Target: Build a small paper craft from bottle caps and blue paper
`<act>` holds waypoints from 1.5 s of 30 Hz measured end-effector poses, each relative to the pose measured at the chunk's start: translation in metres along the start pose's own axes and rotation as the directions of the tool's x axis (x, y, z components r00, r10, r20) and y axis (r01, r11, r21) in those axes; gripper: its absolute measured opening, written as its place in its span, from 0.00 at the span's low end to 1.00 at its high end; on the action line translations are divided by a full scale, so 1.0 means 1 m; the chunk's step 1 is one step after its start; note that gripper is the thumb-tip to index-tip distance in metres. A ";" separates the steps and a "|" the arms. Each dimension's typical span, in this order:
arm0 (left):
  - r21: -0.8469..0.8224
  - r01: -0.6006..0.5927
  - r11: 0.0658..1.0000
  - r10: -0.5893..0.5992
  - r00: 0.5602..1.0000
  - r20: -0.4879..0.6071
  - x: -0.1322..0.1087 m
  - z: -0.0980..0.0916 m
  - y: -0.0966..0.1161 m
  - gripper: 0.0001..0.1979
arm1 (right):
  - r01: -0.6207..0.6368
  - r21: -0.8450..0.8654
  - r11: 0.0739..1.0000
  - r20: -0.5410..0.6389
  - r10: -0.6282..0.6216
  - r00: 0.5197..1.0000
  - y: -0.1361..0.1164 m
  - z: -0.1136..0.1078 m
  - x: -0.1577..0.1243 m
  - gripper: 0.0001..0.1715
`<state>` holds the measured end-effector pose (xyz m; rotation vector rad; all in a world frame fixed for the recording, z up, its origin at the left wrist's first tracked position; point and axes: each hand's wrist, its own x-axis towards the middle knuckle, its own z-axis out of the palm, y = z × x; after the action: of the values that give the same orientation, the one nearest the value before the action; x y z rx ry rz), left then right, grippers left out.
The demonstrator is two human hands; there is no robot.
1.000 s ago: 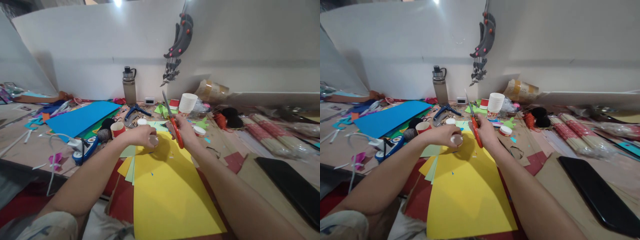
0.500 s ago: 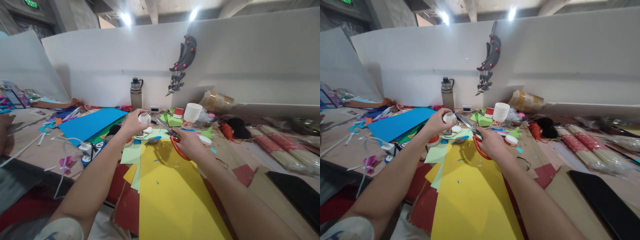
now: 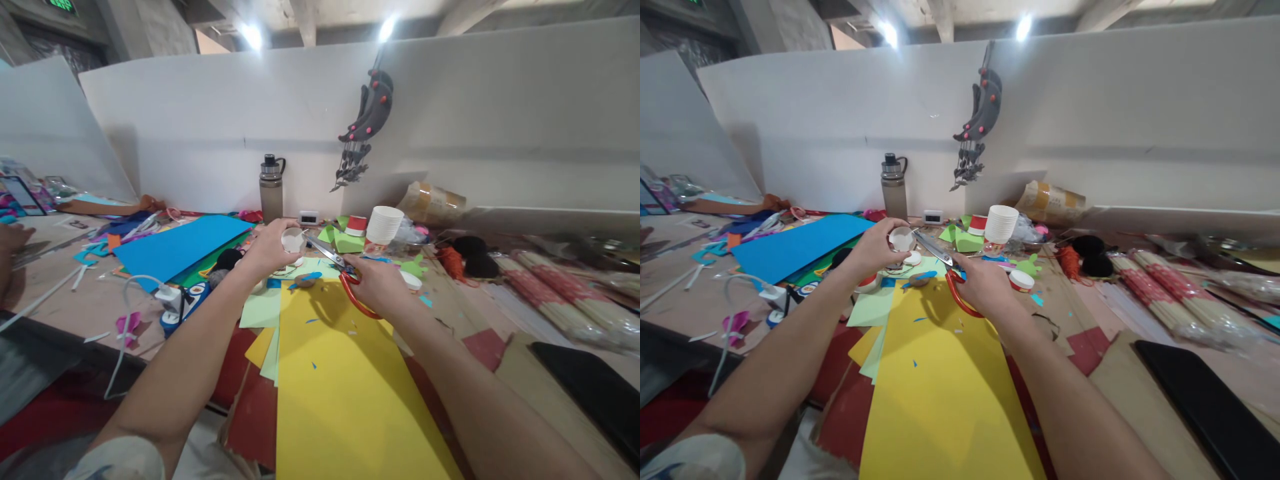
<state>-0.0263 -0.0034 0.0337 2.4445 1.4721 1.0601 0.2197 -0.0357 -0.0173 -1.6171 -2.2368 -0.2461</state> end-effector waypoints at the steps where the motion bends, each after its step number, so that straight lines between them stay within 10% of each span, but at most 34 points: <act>1: -0.003 0.002 1.000 -0.002 1.000 0.009 0.000 -0.001 0.001 0.26 | 0.006 0.004 1.000 0.002 -0.006 1.000 0.000 -0.001 0.000 0.25; 34: -0.014 0.022 1.000 -0.022 1.000 0.016 0.001 -0.005 -0.001 0.27 | 0.023 -0.064 0.998 -0.004 -0.023 1.000 0.000 -0.003 0.000 0.24; 45: -0.322 0.120 0.939 -0.080 0.988 0.136 0.002 -0.010 -0.009 0.26 | 0.024 -0.066 0.998 0.046 -0.021 0.999 -0.001 -0.008 0.000 0.24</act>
<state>-0.0387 0.0004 0.0386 2.1378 1.2509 1.0229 0.2198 -0.0389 -0.0099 -1.6476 -2.3044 -0.2961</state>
